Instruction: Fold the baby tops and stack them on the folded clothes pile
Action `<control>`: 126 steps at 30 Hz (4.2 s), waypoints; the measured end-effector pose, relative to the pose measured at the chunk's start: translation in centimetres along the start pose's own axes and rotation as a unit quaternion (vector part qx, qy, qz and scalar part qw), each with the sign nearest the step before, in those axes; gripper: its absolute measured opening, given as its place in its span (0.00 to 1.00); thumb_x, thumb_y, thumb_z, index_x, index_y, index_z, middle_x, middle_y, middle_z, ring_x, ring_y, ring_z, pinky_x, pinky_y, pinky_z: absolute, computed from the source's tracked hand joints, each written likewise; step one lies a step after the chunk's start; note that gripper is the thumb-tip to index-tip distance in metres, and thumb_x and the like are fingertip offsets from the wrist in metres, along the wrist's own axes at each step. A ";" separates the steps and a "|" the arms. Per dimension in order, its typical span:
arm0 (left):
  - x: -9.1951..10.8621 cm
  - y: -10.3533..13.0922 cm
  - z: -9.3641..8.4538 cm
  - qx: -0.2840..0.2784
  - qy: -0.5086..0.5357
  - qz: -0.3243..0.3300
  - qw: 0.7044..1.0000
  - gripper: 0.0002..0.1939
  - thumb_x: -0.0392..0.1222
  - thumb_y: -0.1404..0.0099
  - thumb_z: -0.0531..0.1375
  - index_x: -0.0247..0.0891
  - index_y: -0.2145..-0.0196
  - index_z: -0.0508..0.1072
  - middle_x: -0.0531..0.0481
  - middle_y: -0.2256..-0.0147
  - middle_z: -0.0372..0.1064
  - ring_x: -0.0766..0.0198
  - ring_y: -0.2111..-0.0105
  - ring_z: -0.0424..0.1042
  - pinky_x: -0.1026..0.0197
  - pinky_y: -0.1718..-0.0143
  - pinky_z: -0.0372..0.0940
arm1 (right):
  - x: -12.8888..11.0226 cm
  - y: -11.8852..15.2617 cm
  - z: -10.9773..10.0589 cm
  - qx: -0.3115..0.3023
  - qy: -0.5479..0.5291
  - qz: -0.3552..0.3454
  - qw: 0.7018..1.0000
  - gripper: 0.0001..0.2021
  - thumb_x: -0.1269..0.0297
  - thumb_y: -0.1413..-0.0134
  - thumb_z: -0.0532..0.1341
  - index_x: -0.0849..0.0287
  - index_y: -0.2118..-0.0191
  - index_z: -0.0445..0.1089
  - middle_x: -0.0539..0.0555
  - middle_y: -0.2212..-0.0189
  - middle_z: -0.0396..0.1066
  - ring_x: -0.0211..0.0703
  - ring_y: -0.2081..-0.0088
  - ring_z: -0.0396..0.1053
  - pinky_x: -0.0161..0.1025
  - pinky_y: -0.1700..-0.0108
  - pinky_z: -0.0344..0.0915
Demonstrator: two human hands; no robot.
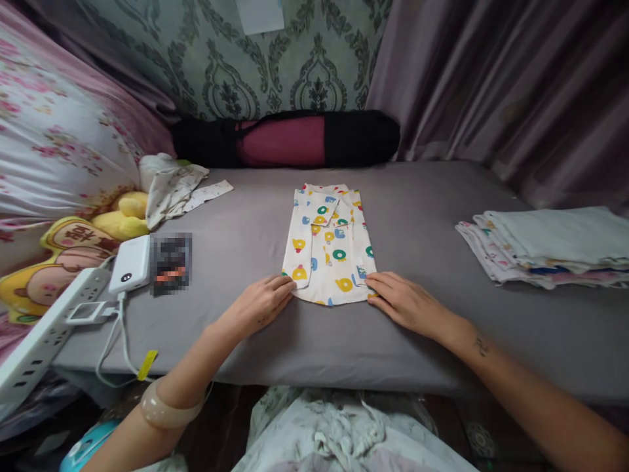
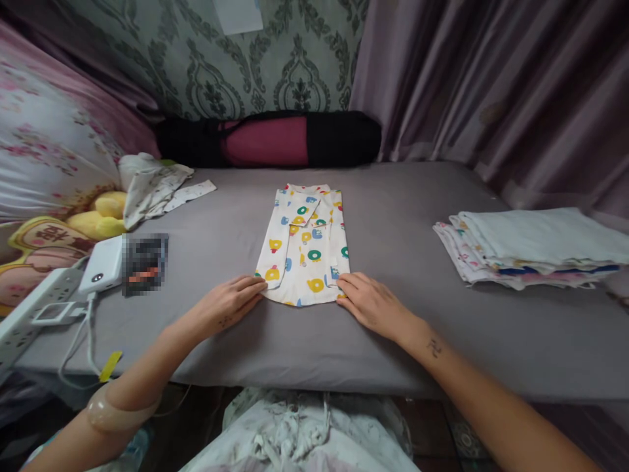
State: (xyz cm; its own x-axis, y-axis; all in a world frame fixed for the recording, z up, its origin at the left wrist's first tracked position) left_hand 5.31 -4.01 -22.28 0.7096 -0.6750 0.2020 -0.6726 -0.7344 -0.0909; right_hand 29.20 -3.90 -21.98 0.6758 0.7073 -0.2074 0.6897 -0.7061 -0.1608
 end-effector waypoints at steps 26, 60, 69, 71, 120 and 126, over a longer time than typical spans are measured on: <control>-6.4 -2.5 -0.4 0.077 0.189 -0.130 0.970 0.14 0.44 0.33 0.52 0.40 0.59 0.76 0.44 0.57 0.70 0.58 0.56 0.68 0.54 0.51 0.63 | 5.3 -2.5 -0.2 0.037 -0.176 0.064 0.982 0.15 0.66 0.37 0.50 0.56 0.55 0.74 0.58 0.55 0.70 0.44 0.56 0.70 0.43 0.52 0.67; -4.0 -6.8 -0.5 0.141 0.002 -0.151 0.978 0.23 0.44 0.29 0.44 0.32 0.41 0.58 0.35 0.39 0.57 0.50 0.37 0.53 0.46 0.39 0.53 | 2.8 -7.3 0.2 0.043 0.047 0.123 0.990 0.24 0.58 0.33 0.44 0.63 0.38 0.58 0.62 0.36 0.56 0.55 0.35 0.50 0.55 0.37 0.49; -1.4 -10.1 3.8 0.034 -0.023 -0.168 0.985 0.29 0.45 0.29 0.40 0.29 0.34 0.50 0.35 0.33 0.45 0.47 0.32 0.39 0.40 0.35 0.40 | 0.5 -9.9 4.4 -0.030 0.023 0.020 0.999 0.29 0.54 0.32 0.39 0.60 0.30 0.42 0.56 0.31 0.42 0.50 0.31 0.35 0.57 0.33 0.37; -1.6 -9.8 4.7 0.017 -0.017 -0.175 0.984 0.30 0.46 0.28 0.40 0.29 0.34 0.50 0.36 0.33 0.44 0.47 0.33 0.40 0.41 0.35 0.42 | 0.7 -9.8 4.8 -0.045 0.014 0.016 0.999 0.29 0.54 0.32 0.39 0.59 0.30 0.41 0.55 0.31 0.42 0.50 0.31 0.38 0.56 0.33 0.38; -5.1 -6.8 4.3 -0.032 -0.047 -0.339 0.939 0.37 0.55 0.29 0.37 0.23 0.33 0.46 0.32 0.33 0.40 0.47 0.33 0.39 0.42 0.35 0.41 | 4.2 -7.0 4.8 -0.071 0.034 0.266 0.961 0.36 0.48 0.35 0.39 0.73 0.31 0.42 0.65 0.31 0.36 0.54 0.31 0.34 0.56 0.33 0.37; -1.9 -8.2 2.8 0.043 -0.085 -0.208 0.973 0.32 0.53 0.27 0.38 0.31 0.33 0.47 0.40 0.32 0.39 0.52 0.32 0.32 0.42 0.34 0.35 | 1.6 -8.3 3.6 -0.031 0.046 0.156 0.986 0.29 0.53 0.32 0.40 0.59 0.31 0.44 0.58 0.30 0.33 0.52 0.31 0.30 0.60 0.33 0.32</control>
State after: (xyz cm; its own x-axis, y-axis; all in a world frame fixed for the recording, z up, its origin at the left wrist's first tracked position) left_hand 10.05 3.07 -24.60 0.9462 -0.3149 0.0745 -0.3051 -0.9450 -0.1181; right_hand 23.60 2.92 -24.44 0.8766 0.4575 -0.1491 0.4565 -0.8887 -0.0428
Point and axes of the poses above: each hand's wrist, its own y-axis away from the middle knuckle, its own z-axis out of the palm, x = y × z, the point moved 8 cm from there along -y, towards the middle knuckle
